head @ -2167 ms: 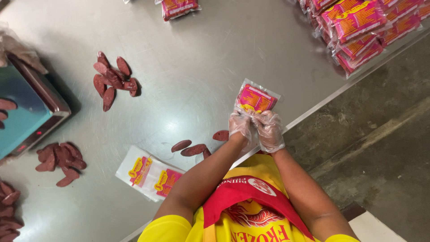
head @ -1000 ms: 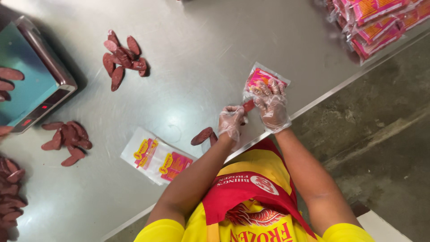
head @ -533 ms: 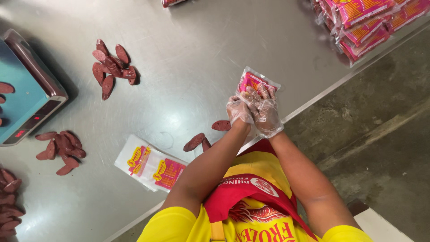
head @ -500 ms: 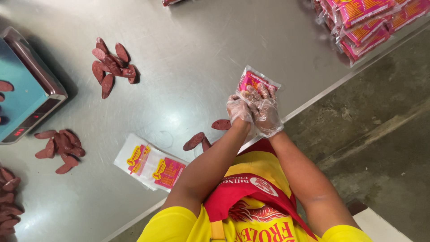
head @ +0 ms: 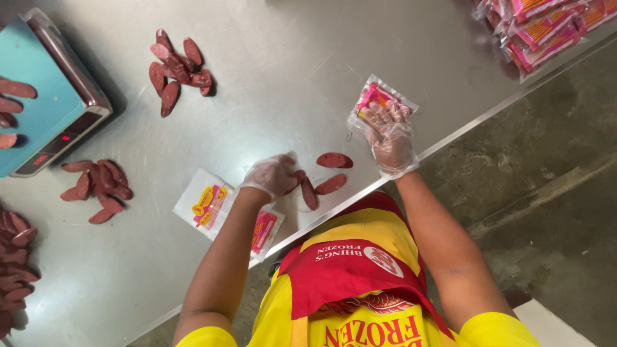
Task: The person places sliced meat products into plastic bags by hand and stacks the filled bags on a metal table surface.
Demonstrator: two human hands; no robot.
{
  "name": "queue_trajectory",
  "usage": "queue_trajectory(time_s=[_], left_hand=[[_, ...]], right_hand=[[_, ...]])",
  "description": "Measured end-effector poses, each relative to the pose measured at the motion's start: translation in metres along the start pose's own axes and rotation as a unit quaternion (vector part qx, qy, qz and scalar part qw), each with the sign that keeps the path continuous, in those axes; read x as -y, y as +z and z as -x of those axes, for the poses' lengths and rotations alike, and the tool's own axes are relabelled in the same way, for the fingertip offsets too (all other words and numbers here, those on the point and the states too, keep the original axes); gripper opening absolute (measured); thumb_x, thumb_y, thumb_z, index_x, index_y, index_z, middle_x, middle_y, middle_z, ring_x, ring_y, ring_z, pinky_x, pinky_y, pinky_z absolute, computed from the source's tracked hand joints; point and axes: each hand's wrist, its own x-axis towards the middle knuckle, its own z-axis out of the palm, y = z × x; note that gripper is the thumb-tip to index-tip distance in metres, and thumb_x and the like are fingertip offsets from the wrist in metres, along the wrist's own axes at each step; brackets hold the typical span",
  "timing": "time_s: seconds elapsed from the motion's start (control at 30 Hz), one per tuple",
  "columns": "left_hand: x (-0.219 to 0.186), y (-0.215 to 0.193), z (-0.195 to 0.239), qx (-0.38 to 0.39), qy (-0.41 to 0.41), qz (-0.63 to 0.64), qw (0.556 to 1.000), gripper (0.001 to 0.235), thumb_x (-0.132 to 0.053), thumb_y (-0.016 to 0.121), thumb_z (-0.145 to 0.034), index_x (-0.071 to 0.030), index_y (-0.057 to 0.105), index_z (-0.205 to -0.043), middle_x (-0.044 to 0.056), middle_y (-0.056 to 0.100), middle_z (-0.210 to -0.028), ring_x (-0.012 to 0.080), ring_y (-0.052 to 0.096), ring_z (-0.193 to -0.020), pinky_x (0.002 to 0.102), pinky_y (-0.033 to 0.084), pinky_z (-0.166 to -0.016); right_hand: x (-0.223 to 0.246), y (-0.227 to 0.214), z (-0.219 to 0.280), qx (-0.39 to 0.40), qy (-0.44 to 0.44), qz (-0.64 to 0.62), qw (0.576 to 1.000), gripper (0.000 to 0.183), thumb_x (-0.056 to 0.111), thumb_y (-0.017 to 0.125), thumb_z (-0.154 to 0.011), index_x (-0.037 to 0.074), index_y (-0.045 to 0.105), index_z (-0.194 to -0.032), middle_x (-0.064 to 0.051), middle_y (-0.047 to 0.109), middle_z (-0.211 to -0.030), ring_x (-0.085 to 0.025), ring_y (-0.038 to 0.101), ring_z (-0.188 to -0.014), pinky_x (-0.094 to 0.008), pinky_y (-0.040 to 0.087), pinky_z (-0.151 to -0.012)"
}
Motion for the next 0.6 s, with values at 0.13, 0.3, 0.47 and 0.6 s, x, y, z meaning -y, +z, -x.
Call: queue_trajectory(time_s=[0.13, 0.3, 0.47, 0.6], left_hand=[[0.018, 0.035, 0.025, -0.061, 0.028, -0.001, 0.998, 0.028, -0.016, 0.066, -0.088, -0.010, 0.071, -0.114, 0.019, 0.071, -0.115, 0.0359, 0.068, -0.106, 0.042, 0.055, -0.091], [0.042, 0.061, 0.032, -0.135, 0.060, -0.049, 0.988, 0.023, -0.021, 0.072, -0.087, -0.012, 0.074, -0.108, 0.021, 0.070, -0.112, 0.0396, 0.066, -0.103, 0.046, 0.053, -0.090], [0.045, 0.076, 0.017, -0.145, -0.098, 0.588, 0.789, 0.043, -0.023, 0.066, -0.090, -0.016, 0.061, -0.132, 0.007, 0.073, -0.116, 0.0218, 0.071, -0.099, 0.033, 0.060, -0.086], [0.017, 0.062, -0.014, -0.148, 0.067, 0.358, 0.919, 0.039, -0.026, 0.069, -0.102, -0.004, 0.061, -0.134, 0.009, 0.075, -0.115, 0.0166, 0.072, -0.103, 0.028, 0.060, -0.088]], right_hand=[[0.012, -0.004, 0.004, -0.088, 0.032, -0.068, 0.993, 0.060, 0.008, 0.073, -0.092, 0.020, 0.059, -0.149, -0.010, 0.060, -0.151, -0.037, 0.051, -0.144, -0.053, 0.032, -0.125], [0.036, -0.002, 0.028, -0.114, 0.216, 0.073, 0.967, 0.076, 0.014, 0.084, -0.079, 0.016, 0.057, -0.150, -0.024, 0.066, -0.118, -0.039, 0.060, -0.108, -0.052, 0.046, -0.094], [0.039, 0.005, 0.043, -0.099, 0.180, 0.082, 0.975, 0.053, 0.015, 0.080, -0.090, 0.020, 0.068, -0.142, -0.016, 0.063, -0.085, -0.031, 0.064, -0.075, -0.046, 0.053, -0.072], [0.044, 0.002, 0.039, -0.145, 0.210, -0.051, 0.966, 0.036, 0.016, 0.078, -0.098, 0.019, 0.073, -0.134, -0.015, 0.064, -0.091, -0.029, 0.063, -0.076, -0.044, 0.051, -0.070]])
